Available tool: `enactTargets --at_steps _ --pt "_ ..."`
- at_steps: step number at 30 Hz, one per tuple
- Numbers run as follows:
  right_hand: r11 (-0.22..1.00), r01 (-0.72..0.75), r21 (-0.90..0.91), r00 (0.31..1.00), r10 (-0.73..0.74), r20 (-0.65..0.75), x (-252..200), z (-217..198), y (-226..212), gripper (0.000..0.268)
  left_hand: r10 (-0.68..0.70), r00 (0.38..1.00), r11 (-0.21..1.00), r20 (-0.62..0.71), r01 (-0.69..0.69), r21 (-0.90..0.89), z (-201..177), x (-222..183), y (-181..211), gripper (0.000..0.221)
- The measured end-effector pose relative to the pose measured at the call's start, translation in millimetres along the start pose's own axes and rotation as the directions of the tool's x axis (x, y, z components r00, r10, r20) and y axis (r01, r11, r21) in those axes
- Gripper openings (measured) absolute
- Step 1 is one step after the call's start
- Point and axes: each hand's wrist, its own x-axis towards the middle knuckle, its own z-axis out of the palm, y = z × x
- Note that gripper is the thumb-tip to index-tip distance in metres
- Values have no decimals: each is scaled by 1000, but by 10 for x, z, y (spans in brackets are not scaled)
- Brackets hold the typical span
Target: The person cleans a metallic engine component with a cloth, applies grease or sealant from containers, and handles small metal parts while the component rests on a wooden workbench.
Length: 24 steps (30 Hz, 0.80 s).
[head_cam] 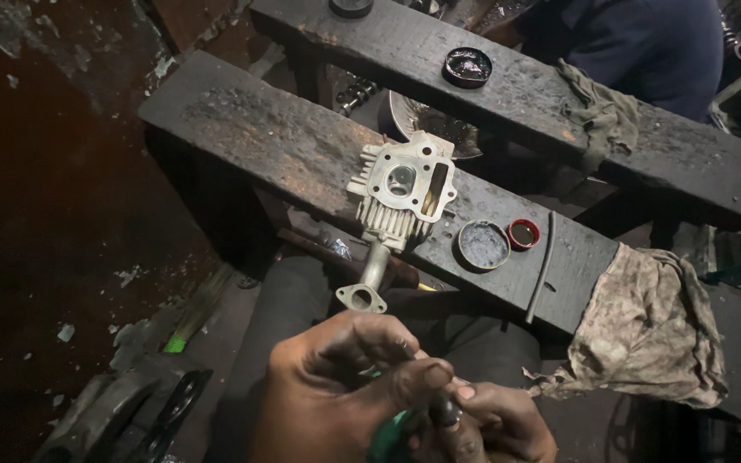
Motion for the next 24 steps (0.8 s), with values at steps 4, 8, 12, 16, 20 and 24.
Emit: enactTargets --at_steps 4,8,12,16,20,24 --pt "998 -33 54 999 31 31 -13 -36 7 22 -65 998 998 -19 66 21 -7 7 41 18" --pt "997 -37 63 969 21 246 109 -198 -11 31 -79 996 997 -31 80 15 -9 10 51 17" --pt "974 -18 -225 995 38 88 23 -166 23 24 -52 998 993 30 49 110 -73 34 56 12" --pt "960 -126 -249 979 161 123 82 -299 20 26 13 994 997 105 -20 72 -119 51 -11 8" --pt "954 -60 -292 975 119 188 54 -432 121 27 19 994 1000 104 -20 9 -130 58 -102 12" --pt "940 -284 -186 933 316 172 64 -689 333 28 16 999 1000 29 -15 -25 -65 80 -133 7"
